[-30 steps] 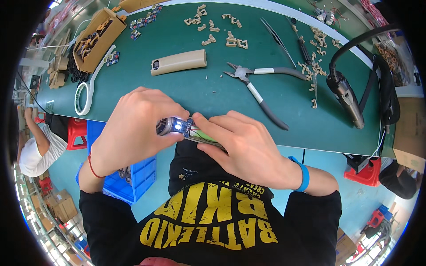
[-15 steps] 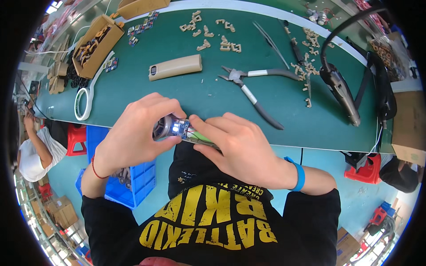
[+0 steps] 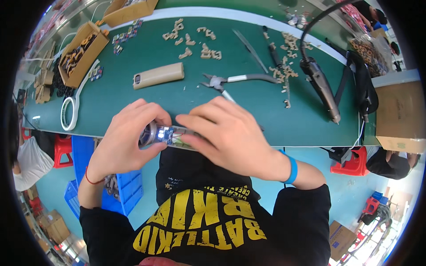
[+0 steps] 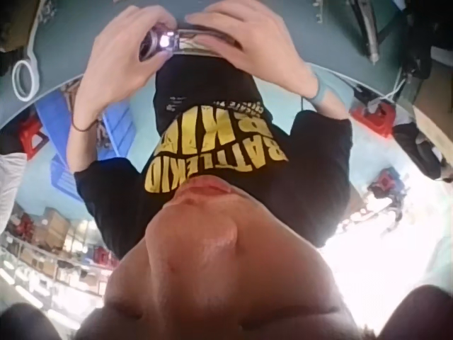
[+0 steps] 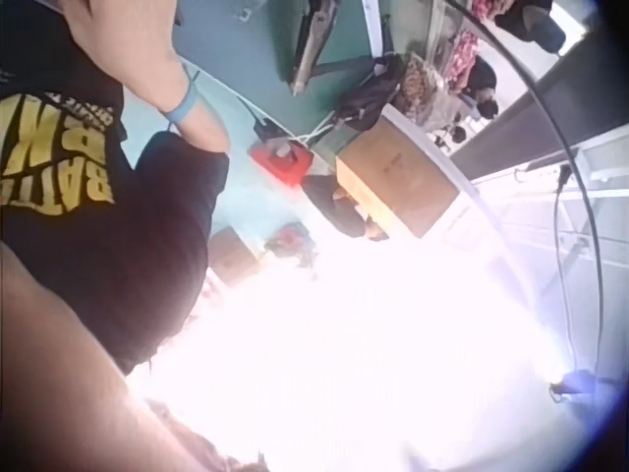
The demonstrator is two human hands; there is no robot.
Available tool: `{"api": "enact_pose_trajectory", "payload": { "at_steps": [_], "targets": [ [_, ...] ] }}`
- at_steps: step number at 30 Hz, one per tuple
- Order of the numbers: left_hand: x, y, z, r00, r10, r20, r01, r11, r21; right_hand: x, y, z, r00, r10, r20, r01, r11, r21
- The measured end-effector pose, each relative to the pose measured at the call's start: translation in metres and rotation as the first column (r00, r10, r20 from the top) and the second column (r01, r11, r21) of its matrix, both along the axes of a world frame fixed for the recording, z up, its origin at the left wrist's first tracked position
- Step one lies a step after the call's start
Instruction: Assembling a portable handheld fan by connecting internal components and screwing the casing together.
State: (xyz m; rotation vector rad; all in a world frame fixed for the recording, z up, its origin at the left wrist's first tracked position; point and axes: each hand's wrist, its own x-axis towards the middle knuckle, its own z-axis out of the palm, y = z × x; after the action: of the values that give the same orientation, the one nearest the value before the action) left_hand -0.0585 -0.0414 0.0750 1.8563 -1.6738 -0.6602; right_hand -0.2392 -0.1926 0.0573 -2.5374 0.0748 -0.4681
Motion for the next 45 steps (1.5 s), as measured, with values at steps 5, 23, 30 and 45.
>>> {"api": "enact_pose_trajectory", "payload": {
  "at_steps": [5,23,30,45],
  "targets": [
    [0.004,-0.002,-0.003,0.999,-0.036,0.037,0.037,0.999,-0.027,0.003,0.003,-0.002,0.993,0.086,-0.083,-0.083,0.996,0.042],
    [0.005,0.006,-0.018,0.982,-0.079,0.17,0.112,0.975,-0.193,0.022,-0.093,-0.005,0.885,-0.461,0.063,0.445,0.8,-0.403],
    [-0.003,0.002,-0.02,0.993,0.038,0.115,-0.01,0.972,-0.233,0.023,-0.133,-0.014,0.895,-0.443,-0.058,0.365,0.799,-0.479],
    [-0.003,0.006,-0.023,0.991,0.063,0.116,-0.036,0.973,-0.228,-0.011,-0.013,0.04,0.916,-0.091,-0.39,0.309,0.779,0.545]
  ]
}}
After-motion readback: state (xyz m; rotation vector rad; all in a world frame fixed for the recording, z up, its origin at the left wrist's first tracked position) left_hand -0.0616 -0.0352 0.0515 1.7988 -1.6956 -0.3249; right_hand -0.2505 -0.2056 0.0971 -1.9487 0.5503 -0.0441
